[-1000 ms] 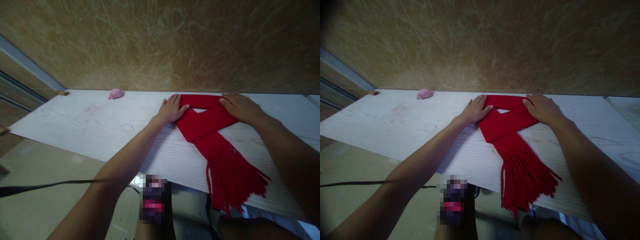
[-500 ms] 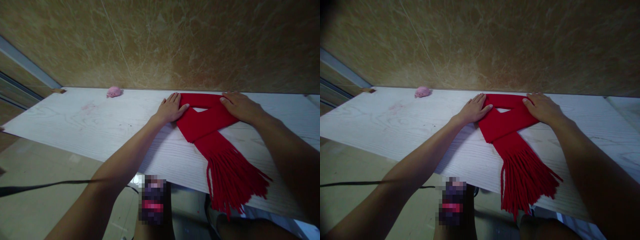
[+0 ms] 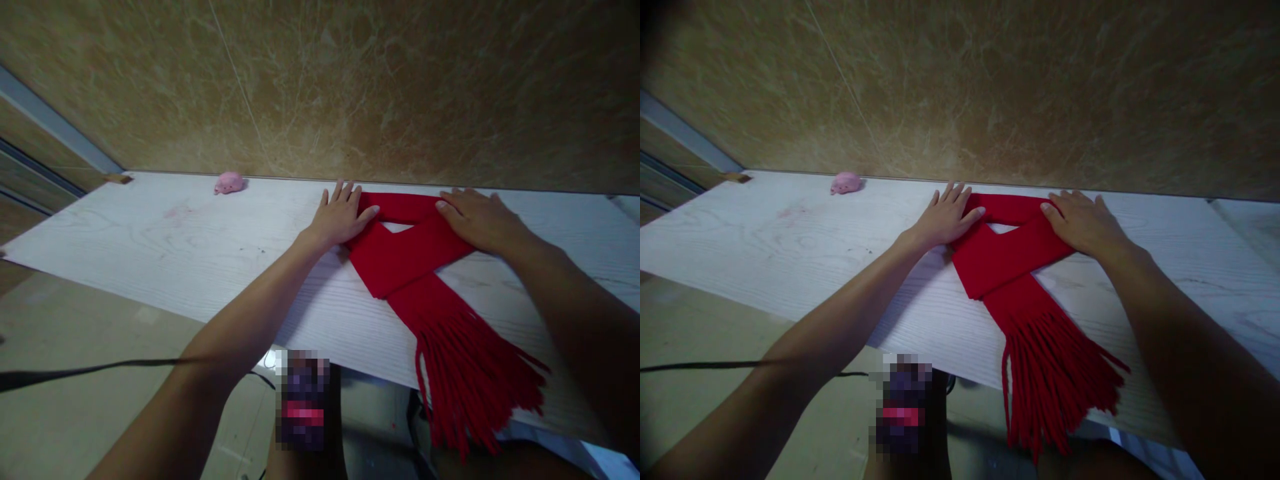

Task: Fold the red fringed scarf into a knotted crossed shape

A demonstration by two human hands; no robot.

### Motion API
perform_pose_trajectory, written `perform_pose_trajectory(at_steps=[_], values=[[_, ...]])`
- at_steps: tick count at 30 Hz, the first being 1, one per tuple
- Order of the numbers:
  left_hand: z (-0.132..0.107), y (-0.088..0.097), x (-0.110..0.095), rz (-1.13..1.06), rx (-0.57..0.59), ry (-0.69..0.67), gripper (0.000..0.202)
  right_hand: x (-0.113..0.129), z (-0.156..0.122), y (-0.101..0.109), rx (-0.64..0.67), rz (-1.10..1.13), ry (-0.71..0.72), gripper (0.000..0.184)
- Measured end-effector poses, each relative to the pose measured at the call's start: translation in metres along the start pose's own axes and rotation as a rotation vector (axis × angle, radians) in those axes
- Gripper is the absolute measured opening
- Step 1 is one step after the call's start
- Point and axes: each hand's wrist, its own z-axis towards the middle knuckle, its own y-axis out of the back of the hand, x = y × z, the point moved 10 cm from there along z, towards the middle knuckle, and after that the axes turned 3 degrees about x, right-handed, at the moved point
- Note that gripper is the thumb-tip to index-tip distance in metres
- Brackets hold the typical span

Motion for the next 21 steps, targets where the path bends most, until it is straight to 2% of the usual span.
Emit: perform_pose_trajectory(at_steps=[3,7,16,21], values=[[0.004,-0.006,0.003,-0.025,0.034,0.003,0.078,0.003,-0.002,0.003,-0.031,0.003,0.008,0.066],[0.005,-0.011,0.005,-0.023,0.057,0.007,0.079,0.002,0.001,-0.004,0.017,0.057,0.015,0.067],[0.008,-0.012,0.006,-0.008,-0.002,-0.026,0.076,-0.002,0.007,-0.010,0.018,0.103,0.043,0.075],[0.006,-0.010,0.005,-0.009,0.013,-0.013,0.076,-0.005,0.009,-0.011,0.010,0.061,0.031,0.075]])
